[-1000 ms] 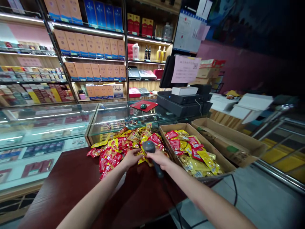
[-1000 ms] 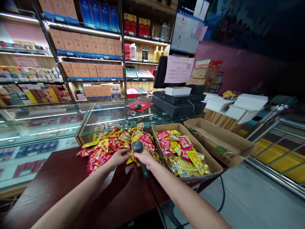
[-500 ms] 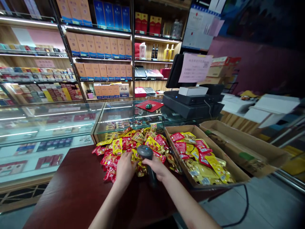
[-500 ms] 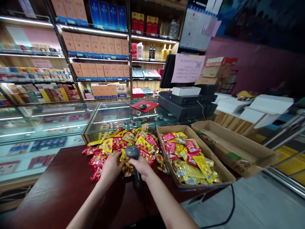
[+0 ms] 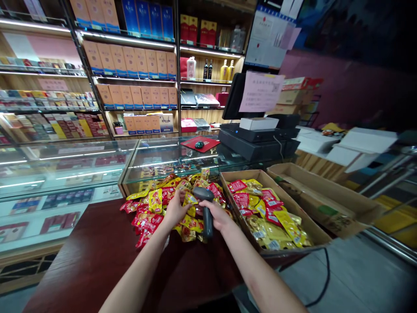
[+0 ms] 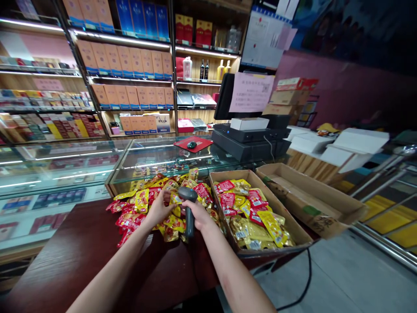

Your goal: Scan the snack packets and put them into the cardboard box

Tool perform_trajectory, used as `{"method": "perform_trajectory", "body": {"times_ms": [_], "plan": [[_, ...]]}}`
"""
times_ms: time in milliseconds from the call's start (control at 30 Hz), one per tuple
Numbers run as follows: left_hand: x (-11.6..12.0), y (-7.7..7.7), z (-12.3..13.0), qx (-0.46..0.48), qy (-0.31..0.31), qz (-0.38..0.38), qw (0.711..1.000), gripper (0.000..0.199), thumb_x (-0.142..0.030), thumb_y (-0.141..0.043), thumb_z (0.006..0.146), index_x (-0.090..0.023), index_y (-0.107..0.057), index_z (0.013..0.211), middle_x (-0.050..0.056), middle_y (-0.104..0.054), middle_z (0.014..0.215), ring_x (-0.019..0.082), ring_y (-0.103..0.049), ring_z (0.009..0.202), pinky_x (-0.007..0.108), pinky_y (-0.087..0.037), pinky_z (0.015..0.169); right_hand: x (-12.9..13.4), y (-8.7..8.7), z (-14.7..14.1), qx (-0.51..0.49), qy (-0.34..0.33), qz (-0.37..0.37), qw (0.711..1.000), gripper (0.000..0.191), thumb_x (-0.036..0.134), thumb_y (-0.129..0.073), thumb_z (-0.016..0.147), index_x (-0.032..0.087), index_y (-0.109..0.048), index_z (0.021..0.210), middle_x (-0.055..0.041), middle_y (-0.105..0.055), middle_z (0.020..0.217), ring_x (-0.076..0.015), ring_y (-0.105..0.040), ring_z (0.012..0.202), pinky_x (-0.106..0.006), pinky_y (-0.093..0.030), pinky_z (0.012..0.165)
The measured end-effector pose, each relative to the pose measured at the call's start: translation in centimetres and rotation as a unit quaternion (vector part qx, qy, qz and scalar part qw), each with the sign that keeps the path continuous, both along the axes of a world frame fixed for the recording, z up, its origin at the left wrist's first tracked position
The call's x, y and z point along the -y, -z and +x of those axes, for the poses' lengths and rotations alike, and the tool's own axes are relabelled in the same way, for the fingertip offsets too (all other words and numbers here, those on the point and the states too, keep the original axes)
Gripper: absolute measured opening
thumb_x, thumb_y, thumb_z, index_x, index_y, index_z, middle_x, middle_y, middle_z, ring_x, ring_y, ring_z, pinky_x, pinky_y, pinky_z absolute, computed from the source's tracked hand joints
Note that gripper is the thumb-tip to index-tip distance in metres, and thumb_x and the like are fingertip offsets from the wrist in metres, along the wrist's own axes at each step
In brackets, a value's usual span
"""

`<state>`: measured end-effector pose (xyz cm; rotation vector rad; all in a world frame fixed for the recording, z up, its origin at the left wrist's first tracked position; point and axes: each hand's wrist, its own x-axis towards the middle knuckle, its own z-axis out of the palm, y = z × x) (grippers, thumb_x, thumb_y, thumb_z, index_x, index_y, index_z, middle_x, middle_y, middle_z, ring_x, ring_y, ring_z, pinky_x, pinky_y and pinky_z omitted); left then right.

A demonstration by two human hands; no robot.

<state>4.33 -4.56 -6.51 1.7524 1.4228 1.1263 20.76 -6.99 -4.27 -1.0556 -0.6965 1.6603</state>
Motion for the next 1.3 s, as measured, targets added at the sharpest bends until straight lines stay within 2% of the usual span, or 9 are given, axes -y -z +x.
{"method": "perform_trajectory", "body": {"times_ms": [133, 333, 600, 767, 833, 967, 1033, 1167, 1300], "plan": [[-0.2, -0.2, -0.6, -0.031, -0.007, -0.003, 0.999, 0.045, -0.031, -0.072, 0.065, -0.018, -0.058, 0.106, 0.005, -0.066, 0.093, 0.02, -0.061, 0.089, 0.03, -0.046, 0.081, 0.2, 0.1, 0.0, -0.005, -0.002, 0.019, 1.0, 0.022, 0.017, -0.069, 0.06, 0.017, -0.063, 0.08, -0.0003, -0.067, 0.072, -0.0147, -0.066, 0.07, -0.026, -0.054, 0.069], [-1.2, -1.5, -1.5, -0.048, 0.09, 0.009, 0.995, 0.051, -0.032, -0.063, 0.072, -0.019, -0.058, 0.122, 0.004, -0.066, 0.099, 0.018, -0.059, 0.089, 0.027, -0.045, 0.08, 0.0, -0.4, 0.3, -0.006, -0.008, 0.053, 0.999, 0.022, 0.019, -0.069, 0.062, 0.017, -0.064, 0.083, -0.0027, -0.069, 0.08, -0.0158, -0.066, 0.072, -0.027, -0.055, 0.066], [-3.0, -4.2, -1.6, -0.053, 0.226, -0.065, 0.97, 0.055, -0.02, -0.061, 0.071, -0.013, -0.054, 0.126, -0.003, -0.057, 0.063, 0.01, -0.052, 0.056, 0.019, -0.038, 0.052, -1.4, -1.3, 1.0, 0.065, -0.03, 0.052, 0.996, 0.026, 0.02, -0.068, 0.063, 0.014, -0.068, 0.088, -0.001, -0.068, 0.068, -0.0103, -0.06, 0.055, -0.02, -0.049, 0.054], [-2.5, -3.5, -0.5, 0.074, 0.041, -0.089, 0.992, 0.052, -0.031, -0.071, 0.069, -0.016, -0.058, 0.118, 0.005, -0.067, 0.083, 0.015, -0.062, 0.075, 0.023, -0.048, 0.065, -2.5, -1.0, 0.8, 0.014, 0.037, 0.028, 0.999, 0.03, 0.024, -0.062, 0.064, 0.014, -0.065, 0.092, -0.0019, -0.068, 0.072, -0.0119, -0.061, 0.057, -0.023, -0.05, 0.054], [-2.0, -2.7, 0.2, 0.189, -0.021, -0.158, 0.969, 0.051, -0.036, -0.072, 0.07, -0.014, -0.059, 0.114, 0.009, -0.068, 0.091, 0.018, -0.064, 0.08, 0.026, -0.052, 0.069, -2.6, -0.8, 0.4, -0.001, 0.067, 0.028, 0.997, 0.03, 0.027, -0.058, 0.067, 0.015, -0.063, 0.094, -0.0025, -0.069, 0.077, -0.0128, -0.063, 0.062, -0.023, -0.051, 0.056], [-1.3, -1.9, 0.9, 0.394, 0.036, -0.293, 0.87, 0.037, -0.029, -0.075, 0.07, -0.011, -0.063, 0.099, 0.013, -0.068, 0.094, 0.019, -0.066, 0.082, 0.031, -0.056, 0.071, -2.0, -0.7, -0.2, 0.002, 0.11, 0.042, 0.993, 0.028, 0.027, -0.062, 0.064, 0.016, -0.063, 0.09, -0.0043, -0.069, 0.085, -0.0148, -0.064, 0.07, -0.024, -0.051, 0.058], [-1.4, -2.2, 0.4, 0.423, 0.02, -0.306, 0.852, 0.032, -0.023, -0.077, 0.067, -0.011, -0.063, 0.094, 0.011, -0.069, 0.092, 0.019, -0.066, 0.081, 0.031, -0.057, 0.071, -1.5, -1.0, -0.1, 0.034, 0.106, 0.058, 0.992, 0.026, 0.027, -0.064, 0.063, 0.017, -0.064, 0.087, -0.0044, -0.07, 0.085, -0.0158, -0.065, 0.073, -0.024, -0.051, 0.06], [-2.5, -3.8, -1.4, 0.338, 0.035, -0.328, 0.881, 0.034, -0.02, -0.081, 0.06, -0.011, -0.064, 0.088, 0.01, -0.07, 0.087, 0.02, -0.067, 0.079, 0.03, -0.058, 0.067, -1.4, -2.3, 1.0, 0.068, 0.031, 0.118, 0.99, 0.025, 0.023, -0.064, 0.062, 0.018, -0.068, 0.087, -0.0031, -0.071, 0.084, -0.0156, -0.065, 0.079, -0.023, -0.051, 0.068], [-4.0, -4.9, -2.3, 0.247, 0.082, -0.301, 0.917, 0.041, -0.028, -0.084, 0.053, -0.012, -0.066, 0.086, 0.007, -0.07, 0.081, 0.02, -0.067, 0.074, 0.027, -0.056, 0.061, -2.2, -3.0, 1.1, 0.102, -0.08, 0.104, 0.986, 0.022, 0.02, -0.065, 0.062, 0.015, -0.069, 0.083, -0.0005, -0.067, 0.064, -0.0121, -0.059, 0.058, -0.021, -0.048, 0.055]]}}
